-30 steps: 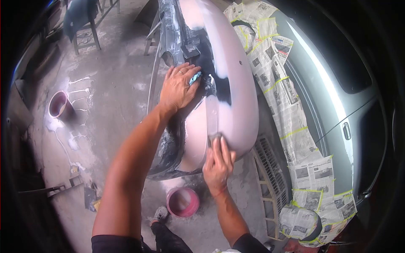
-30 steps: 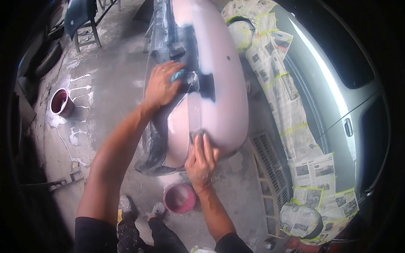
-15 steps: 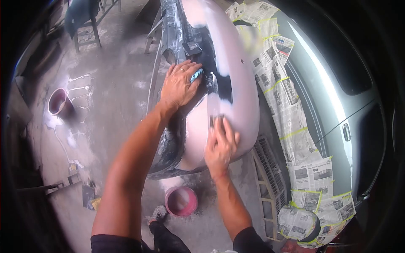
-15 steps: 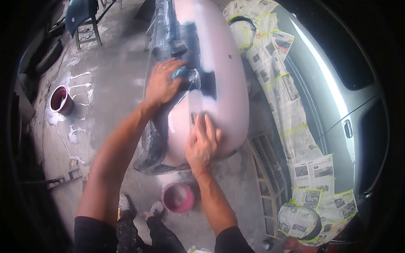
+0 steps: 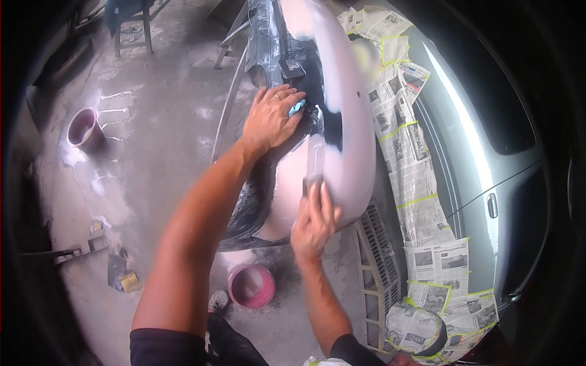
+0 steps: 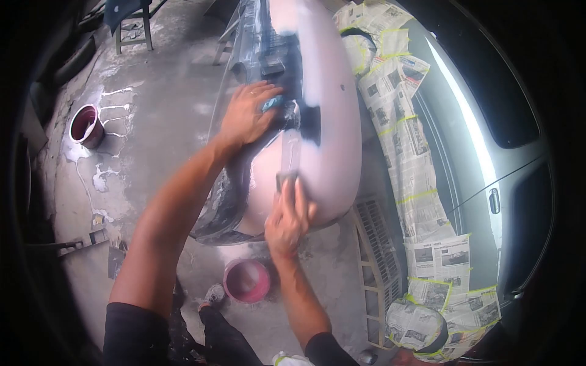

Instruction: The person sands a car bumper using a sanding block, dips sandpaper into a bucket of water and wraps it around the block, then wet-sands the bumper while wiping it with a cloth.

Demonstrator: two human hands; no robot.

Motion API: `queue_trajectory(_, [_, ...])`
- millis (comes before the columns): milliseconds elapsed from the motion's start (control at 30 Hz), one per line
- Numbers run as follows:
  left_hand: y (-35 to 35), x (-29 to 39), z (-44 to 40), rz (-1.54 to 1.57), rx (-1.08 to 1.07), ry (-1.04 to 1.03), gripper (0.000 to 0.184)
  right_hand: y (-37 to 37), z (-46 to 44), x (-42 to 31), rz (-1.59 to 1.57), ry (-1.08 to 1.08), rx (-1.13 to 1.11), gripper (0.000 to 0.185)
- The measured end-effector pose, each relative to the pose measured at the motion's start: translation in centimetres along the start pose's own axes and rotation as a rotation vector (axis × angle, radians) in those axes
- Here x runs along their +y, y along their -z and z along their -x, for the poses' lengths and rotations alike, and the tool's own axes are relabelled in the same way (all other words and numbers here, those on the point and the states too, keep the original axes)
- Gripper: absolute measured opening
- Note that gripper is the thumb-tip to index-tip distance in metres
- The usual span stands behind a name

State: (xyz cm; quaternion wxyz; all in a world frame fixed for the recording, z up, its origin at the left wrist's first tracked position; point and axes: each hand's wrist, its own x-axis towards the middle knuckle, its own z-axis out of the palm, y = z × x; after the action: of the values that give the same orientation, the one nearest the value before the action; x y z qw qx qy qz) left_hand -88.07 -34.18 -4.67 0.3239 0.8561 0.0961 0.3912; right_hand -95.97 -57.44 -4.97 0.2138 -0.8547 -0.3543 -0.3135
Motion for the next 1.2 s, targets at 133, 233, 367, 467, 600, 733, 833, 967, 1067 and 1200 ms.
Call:
queue_trajectory(133, [0.5,0.6,0.1,0.005,-0.044,0.057,0.048,0.2,2.8,-0.9,0.008,-0.015,0.082,0.027])
queue_trajectory(233, [-0.4,0.0,0.3,0.023,0.049,0.012,0.042,-2.1,-8.1,-0.4,-0.026,0.041,-0.063,0.028])
queue_trajectory(367, [0.1,0.1,-0.1,-0.025,-0.047,0.035,0.051,0.0,0.4,-0.6,0.033,-0.029,-0.01,0.032])
queue_trajectory(467, [0.3,0.6,0.1,0.003,-0.041,0.048,0.049,0.4,3.6,-1.2,0.04,-0.044,0.044,0.034])
queue_trajectory(600, [0.0,0.1,0.3,0.02,-0.034,0.05,0.048,-2.6,-6.1,-0.5,0.046,-0.005,0.002,0.033])
queue_trajectory(733, [0.2,0.4,0.0,0.0,-0.014,0.033,0.048,0.0,2.9,0.2,0.032,0.002,-0.001,0.031])
queue_trajectory(833, [0.5,0.5,0.0,-0.019,-0.029,0.032,0.049,0.0,2.6,-0.2,0.022,0.002,0.028,0.03])
queue_trajectory(967, [0.1,0.0,0.5,0.015,-0.037,0.064,0.048,-3.2,-7.9,-0.1,0.082,0.052,-0.071,0.031])
queue_trajectory(1067, [-0.1,-0.1,0.1,0.01,-0.003,0.02,0.046,-0.8,-4.4,-0.5,0.029,0.046,-0.07,0.032])
queue_trajectory(1200, [0.5,0.6,0.0,0.01,-0.038,0.078,0.046,-0.1,3.4,0.1,0.058,-0.001,0.012,0.034])
